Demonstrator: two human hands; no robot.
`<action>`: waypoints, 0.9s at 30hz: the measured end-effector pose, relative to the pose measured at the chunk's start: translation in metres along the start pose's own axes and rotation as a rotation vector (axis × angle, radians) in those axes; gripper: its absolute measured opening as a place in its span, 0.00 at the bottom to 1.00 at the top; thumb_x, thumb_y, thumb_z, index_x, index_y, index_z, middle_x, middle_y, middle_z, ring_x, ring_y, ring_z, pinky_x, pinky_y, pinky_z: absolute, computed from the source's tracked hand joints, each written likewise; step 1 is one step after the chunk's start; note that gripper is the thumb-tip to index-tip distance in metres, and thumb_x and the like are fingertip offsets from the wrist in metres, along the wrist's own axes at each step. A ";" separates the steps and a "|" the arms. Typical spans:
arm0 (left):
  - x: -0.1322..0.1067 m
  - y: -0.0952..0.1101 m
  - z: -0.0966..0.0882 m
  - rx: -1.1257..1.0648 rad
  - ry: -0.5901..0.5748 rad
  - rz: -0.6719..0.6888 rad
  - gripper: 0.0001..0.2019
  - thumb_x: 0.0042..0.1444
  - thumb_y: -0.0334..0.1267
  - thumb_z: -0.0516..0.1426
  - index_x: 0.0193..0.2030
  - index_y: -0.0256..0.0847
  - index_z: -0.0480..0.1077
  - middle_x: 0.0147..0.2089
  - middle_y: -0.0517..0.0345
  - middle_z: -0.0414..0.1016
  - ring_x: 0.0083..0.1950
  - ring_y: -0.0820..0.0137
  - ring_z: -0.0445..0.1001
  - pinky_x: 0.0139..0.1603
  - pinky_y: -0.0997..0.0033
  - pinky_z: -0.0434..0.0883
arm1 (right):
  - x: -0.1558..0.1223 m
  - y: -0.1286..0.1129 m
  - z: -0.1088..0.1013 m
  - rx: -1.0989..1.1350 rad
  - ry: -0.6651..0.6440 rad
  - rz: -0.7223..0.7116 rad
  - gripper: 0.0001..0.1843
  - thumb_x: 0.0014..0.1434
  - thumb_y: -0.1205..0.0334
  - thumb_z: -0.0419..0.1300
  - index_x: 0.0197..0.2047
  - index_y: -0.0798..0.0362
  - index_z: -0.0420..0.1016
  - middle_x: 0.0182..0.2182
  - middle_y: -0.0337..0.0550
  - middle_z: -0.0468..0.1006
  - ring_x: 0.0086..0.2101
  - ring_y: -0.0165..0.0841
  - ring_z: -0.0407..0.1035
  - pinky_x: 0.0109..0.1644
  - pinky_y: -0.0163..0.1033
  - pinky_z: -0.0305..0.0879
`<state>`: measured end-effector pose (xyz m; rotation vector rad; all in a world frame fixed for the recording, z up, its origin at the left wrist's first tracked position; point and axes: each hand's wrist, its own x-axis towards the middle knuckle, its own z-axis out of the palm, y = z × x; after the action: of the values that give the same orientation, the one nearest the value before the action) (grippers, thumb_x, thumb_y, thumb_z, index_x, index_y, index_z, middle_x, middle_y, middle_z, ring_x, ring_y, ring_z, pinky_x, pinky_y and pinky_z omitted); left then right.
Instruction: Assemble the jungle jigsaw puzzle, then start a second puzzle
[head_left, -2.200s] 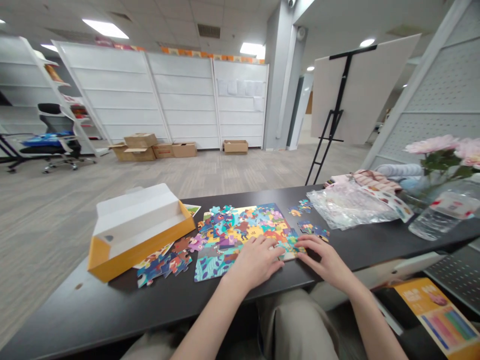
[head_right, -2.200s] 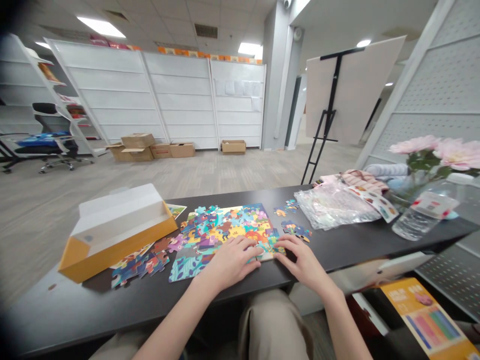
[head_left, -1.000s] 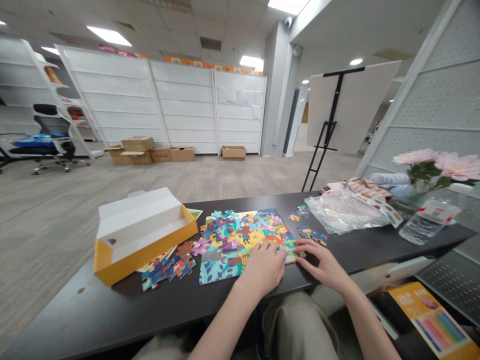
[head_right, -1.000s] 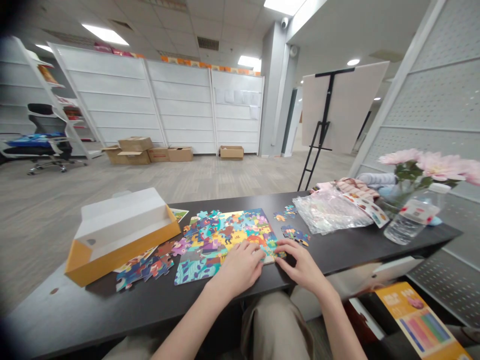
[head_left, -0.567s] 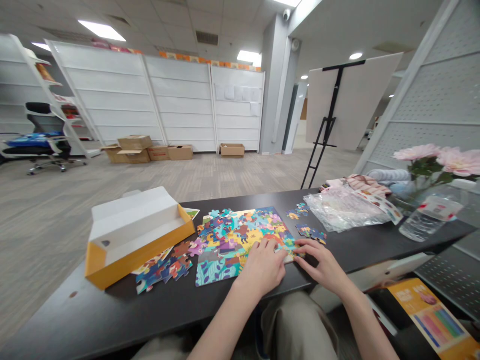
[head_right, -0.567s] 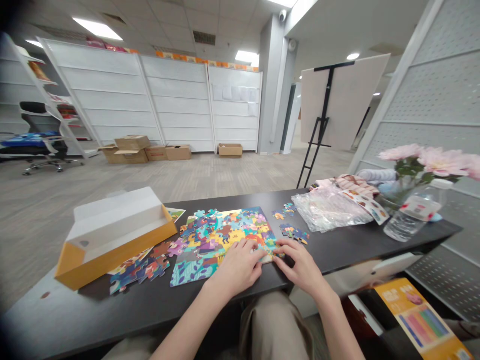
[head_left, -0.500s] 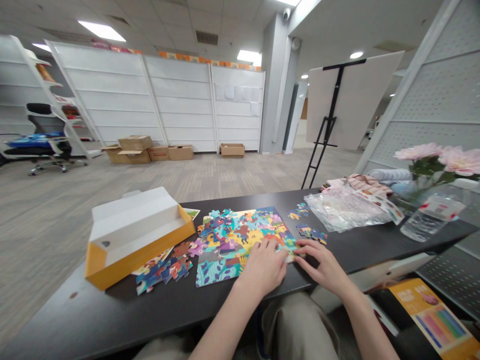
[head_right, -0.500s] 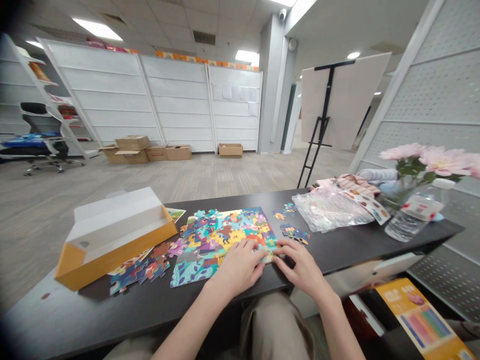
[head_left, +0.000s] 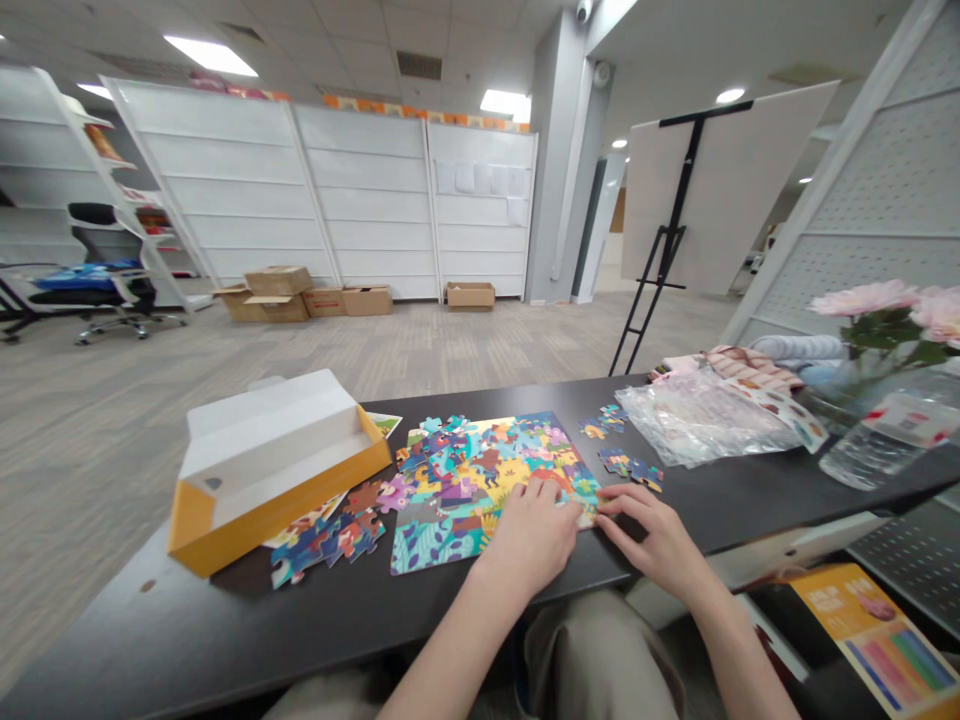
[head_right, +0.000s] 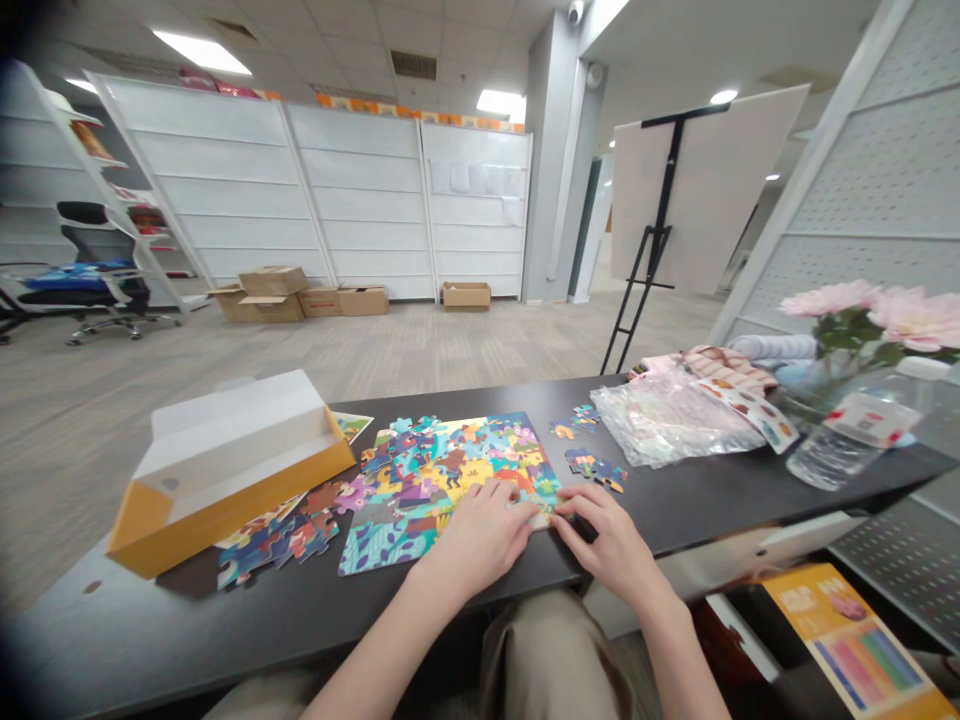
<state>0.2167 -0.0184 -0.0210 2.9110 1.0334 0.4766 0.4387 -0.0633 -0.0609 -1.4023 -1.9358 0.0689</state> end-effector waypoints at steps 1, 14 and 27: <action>0.000 0.000 0.000 0.002 0.003 -0.003 0.08 0.65 0.38 0.54 0.48 0.44 0.71 0.49 0.50 0.70 0.53 0.58 0.69 0.51 0.58 0.70 | 0.000 0.000 0.000 0.005 0.002 -0.002 0.07 0.64 0.58 0.60 0.36 0.48 0.78 0.43 0.49 0.79 0.44 0.41 0.76 0.51 0.46 0.73; 0.003 0.000 0.008 -0.043 0.004 0.097 0.07 0.68 0.38 0.54 0.48 0.41 0.70 0.49 0.54 0.76 0.53 0.61 0.71 0.56 0.60 0.69 | -0.002 0.004 0.001 -0.004 -0.001 -0.016 0.06 0.63 0.57 0.62 0.37 0.48 0.77 0.42 0.49 0.79 0.43 0.41 0.75 0.49 0.46 0.74; -0.001 -0.003 0.012 -0.084 0.030 0.089 0.08 0.67 0.36 0.55 0.50 0.41 0.71 0.53 0.53 0.75 0.56 0.63 0.71 0.59 0.61 0.69 | -0.001 0.006 0.001 -0.050 -0.014 0.009 0.11 0.62 0.53 0.63 0.45 0.47 0.80 0.49 0.50 0.79 0.49 0.44 0.75 0.56 0.50 0.72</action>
<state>0.2178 -0.0154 -0.0335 2.8930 0.8676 0.5537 0.4427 -0.0614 -0.0651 -1.4465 -1.9556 0.0351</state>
